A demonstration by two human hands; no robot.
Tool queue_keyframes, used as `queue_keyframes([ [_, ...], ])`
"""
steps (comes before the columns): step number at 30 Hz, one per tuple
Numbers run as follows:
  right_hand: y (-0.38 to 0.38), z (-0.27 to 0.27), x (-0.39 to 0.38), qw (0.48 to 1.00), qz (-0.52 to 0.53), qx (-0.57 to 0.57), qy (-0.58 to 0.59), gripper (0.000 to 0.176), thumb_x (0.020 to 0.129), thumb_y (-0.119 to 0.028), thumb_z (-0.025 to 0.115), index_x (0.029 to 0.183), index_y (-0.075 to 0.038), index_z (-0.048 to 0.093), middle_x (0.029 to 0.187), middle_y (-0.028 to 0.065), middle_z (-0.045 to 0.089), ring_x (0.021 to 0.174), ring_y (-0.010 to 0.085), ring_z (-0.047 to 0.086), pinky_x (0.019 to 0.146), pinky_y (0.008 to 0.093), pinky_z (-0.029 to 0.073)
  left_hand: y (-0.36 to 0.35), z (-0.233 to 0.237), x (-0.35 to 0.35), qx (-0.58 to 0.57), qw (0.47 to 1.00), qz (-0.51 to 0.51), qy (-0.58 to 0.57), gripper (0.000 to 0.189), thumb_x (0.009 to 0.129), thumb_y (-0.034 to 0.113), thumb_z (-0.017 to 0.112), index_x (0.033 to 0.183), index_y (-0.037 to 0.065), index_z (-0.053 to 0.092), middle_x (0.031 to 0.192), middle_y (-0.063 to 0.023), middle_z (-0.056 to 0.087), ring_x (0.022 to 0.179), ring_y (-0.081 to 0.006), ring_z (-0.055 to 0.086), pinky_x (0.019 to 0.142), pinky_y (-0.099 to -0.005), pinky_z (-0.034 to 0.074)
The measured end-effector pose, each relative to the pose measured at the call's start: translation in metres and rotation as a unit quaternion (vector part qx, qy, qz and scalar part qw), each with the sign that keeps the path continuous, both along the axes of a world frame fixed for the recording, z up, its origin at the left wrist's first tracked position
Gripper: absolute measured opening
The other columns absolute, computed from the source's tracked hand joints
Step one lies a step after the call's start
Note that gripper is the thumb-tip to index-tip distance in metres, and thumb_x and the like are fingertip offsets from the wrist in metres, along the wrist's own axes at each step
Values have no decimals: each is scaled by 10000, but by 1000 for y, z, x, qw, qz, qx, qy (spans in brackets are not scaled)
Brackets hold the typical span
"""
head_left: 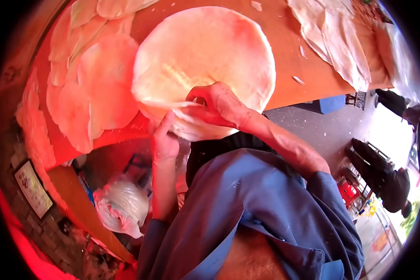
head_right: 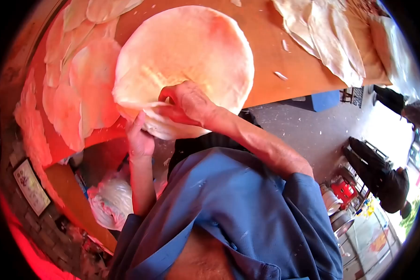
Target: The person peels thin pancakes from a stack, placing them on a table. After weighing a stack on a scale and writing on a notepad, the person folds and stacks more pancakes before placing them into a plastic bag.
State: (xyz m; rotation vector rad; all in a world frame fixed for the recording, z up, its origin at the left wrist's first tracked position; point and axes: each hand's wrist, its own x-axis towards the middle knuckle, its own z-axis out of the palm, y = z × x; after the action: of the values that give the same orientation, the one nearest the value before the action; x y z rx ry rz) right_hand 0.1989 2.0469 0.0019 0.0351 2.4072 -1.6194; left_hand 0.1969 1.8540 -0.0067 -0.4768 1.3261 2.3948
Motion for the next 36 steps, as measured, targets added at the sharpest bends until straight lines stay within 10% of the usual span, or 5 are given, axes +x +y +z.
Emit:
queue_keyframes([
  [10,17,14,-8,997,71,-22,-25,245,886,-228,643,850,13,667,656,114,577,616,139,501,577,332,421,9,-4,0,-76,996,14,34,474,810,-31,643,1260,6,500,1156,-79,593,1058,-191,571,928,-315,457],
  [13,-5,-13,2,945,-4,-271,-182,250,890,-279,631,874,-37,690,806,75,635,731,176,594,627,348,465,-15,-20,7,-130,991,-9,-25,481,842,-23,559,1310,50,475,1213,-65,574,1094,-194,557,958,-341,441],
  [18,-17,-31,5,940,36,-7,339,303,675,-344,687,657,-79,542,615,166,526,628,388,554,555,457,436,-55,-56,12,-151,987,8,-55,418,886,74,579,1297,63,504,1250,-112,570,1092,-224,574,860,-334,514],
  [25,-19,-21,-3,964,45,170,198,165,542,-198,649,569,-35,636,571,187,592,549,352,603,511,441,477,-46,-65,-1,-136,988,-42,-55,487,842,214,583,1256,-29,503,1247,-115,545,1161,-233,510,971,-390,429],
  [36,204,102,-2,871,-364,-310,113,217,854,-185,646,813,25,678,682,103,671,584,179,665,534,322,547,-111,-71,-26,-1,987,-137,-82,465,801,194,594,1222,6,540,1154,-84,610,1008,-213,596,842,-331,501],
])
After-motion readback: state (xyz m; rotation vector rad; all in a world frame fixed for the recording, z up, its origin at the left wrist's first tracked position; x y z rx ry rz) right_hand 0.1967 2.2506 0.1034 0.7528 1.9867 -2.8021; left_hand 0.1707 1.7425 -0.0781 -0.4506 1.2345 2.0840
